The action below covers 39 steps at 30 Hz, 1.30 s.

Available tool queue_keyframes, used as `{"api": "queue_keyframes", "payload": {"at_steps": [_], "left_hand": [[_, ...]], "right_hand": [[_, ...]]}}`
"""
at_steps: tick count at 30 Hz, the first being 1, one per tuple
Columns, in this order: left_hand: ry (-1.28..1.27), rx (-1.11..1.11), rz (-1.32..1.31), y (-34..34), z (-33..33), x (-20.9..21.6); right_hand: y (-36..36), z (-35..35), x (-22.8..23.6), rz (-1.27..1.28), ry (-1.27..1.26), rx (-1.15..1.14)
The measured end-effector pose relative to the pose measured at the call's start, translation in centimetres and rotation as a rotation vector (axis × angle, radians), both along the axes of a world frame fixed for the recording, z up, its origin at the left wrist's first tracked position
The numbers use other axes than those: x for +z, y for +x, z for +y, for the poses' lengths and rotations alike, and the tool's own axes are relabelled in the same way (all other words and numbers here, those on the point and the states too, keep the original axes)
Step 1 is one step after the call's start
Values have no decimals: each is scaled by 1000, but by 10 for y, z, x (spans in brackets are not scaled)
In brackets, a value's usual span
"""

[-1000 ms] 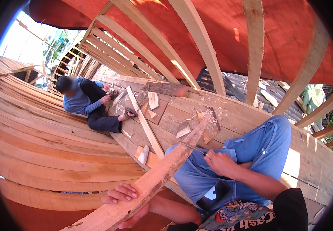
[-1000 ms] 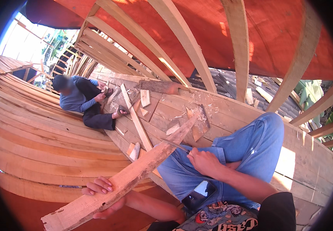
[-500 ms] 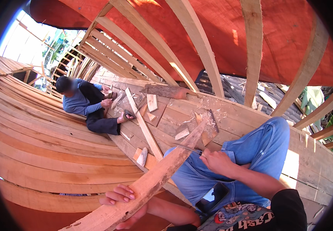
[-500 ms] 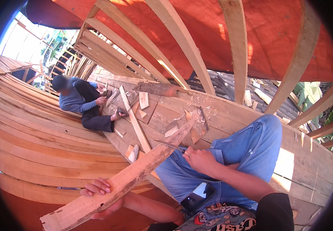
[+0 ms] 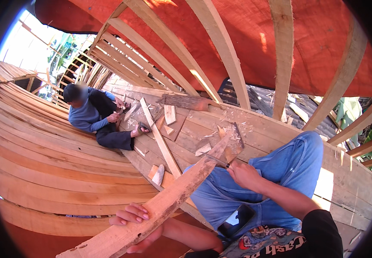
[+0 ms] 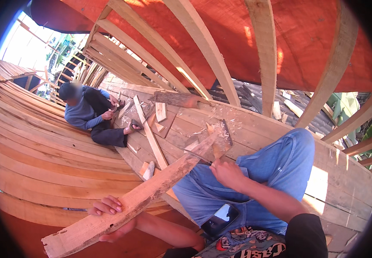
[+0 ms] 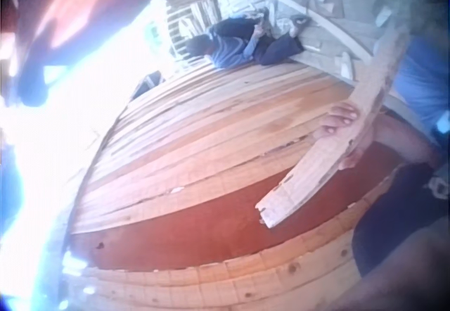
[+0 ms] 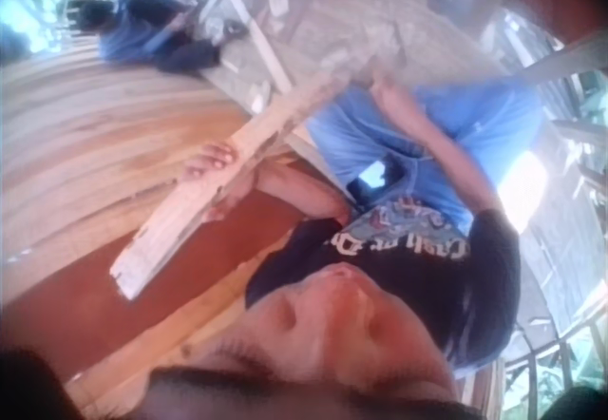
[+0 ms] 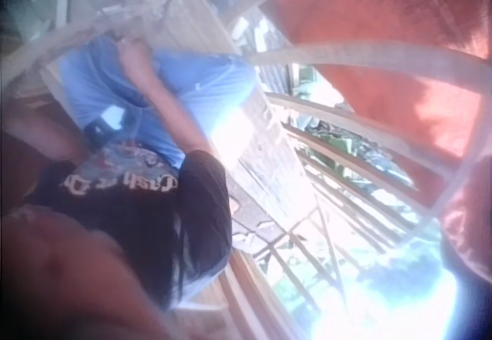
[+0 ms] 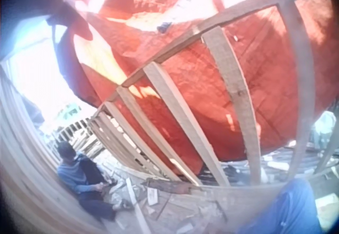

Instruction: The person uses a hand plane to shave wood shavings from the edge of a long wooden plank while sitting on a wooden floor.

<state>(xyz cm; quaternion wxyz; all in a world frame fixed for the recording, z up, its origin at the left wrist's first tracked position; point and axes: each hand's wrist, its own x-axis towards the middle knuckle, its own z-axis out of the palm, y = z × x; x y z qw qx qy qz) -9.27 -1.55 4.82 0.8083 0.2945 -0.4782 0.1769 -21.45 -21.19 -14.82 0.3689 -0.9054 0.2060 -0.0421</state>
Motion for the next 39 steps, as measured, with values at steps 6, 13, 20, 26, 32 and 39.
{"api": "queue_keyframes", "payload": {"at_steps": [6, 13, 20, 26, 32, 39], "left_hand": [[-4, 3, -19, -1, -2, 1], [24, 42, -7, -2, -3, -1], [39, 42, -17, -8, -2, 1], [2, 25, 2, 2, 1, -2], [2, 23, -13, -1, 0, -1], [15, 44, -7, -6, -5, -1]], "right_hand": [[1, -3, -15, 33, 11, -49], [3, -11, -27, -23, 45, -49], [2, -14, -8, 38, 42, -25], [-1, 2, 5, 26, 28, 7], [1, -9, -10, 27, -3, -55], [1, -19, -24, 81, 24, -76]]}}
